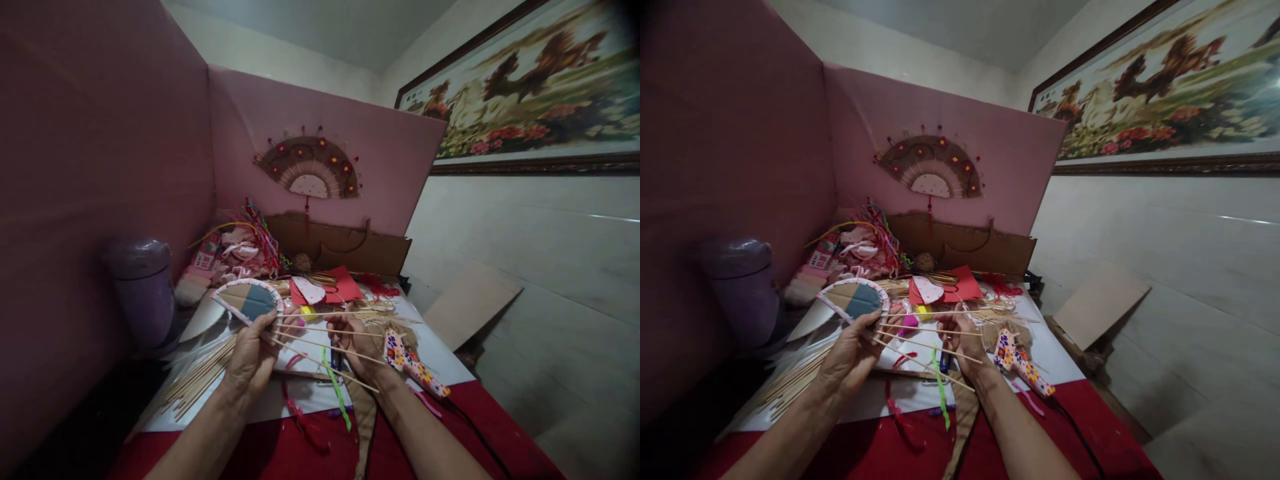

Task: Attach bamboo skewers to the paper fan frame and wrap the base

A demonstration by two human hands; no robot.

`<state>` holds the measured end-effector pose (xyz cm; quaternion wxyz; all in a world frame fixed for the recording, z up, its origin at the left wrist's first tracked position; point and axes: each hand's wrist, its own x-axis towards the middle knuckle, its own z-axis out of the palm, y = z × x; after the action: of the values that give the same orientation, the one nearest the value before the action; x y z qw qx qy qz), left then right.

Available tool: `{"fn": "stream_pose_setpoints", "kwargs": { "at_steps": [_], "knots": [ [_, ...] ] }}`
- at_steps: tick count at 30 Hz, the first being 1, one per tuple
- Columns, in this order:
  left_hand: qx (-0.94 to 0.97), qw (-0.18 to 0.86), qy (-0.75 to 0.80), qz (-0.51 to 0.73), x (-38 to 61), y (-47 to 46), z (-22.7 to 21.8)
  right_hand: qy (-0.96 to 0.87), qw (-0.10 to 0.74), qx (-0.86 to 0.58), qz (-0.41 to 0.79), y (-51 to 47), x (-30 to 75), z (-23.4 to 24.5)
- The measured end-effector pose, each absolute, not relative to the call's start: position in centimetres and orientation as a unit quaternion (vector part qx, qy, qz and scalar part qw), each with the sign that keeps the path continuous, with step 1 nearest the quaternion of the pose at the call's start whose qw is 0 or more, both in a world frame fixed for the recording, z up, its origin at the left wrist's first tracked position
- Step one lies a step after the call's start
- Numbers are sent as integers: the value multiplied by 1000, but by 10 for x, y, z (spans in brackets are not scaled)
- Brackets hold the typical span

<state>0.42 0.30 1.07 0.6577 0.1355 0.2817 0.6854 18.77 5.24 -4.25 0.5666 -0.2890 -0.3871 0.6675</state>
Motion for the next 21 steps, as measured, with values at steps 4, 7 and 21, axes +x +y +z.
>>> {"fn": "stream_pose_setpoints", "kwargs": {
  "at_steps": [4, 7, 21],
  "knots": [
    [149, 652, 287, 686, 5, 2, 11, -395, 566, -295, 661, 56, 188, -47],
    [151, 658, 281, 682, 4, 0, 13, -401, 561, -296, 661, 55, 187, -45],
    [192, 664, 267, 671, 1, -1, 13, -459, 530, -339, 627, 51, 183, -42]
  ]
}}
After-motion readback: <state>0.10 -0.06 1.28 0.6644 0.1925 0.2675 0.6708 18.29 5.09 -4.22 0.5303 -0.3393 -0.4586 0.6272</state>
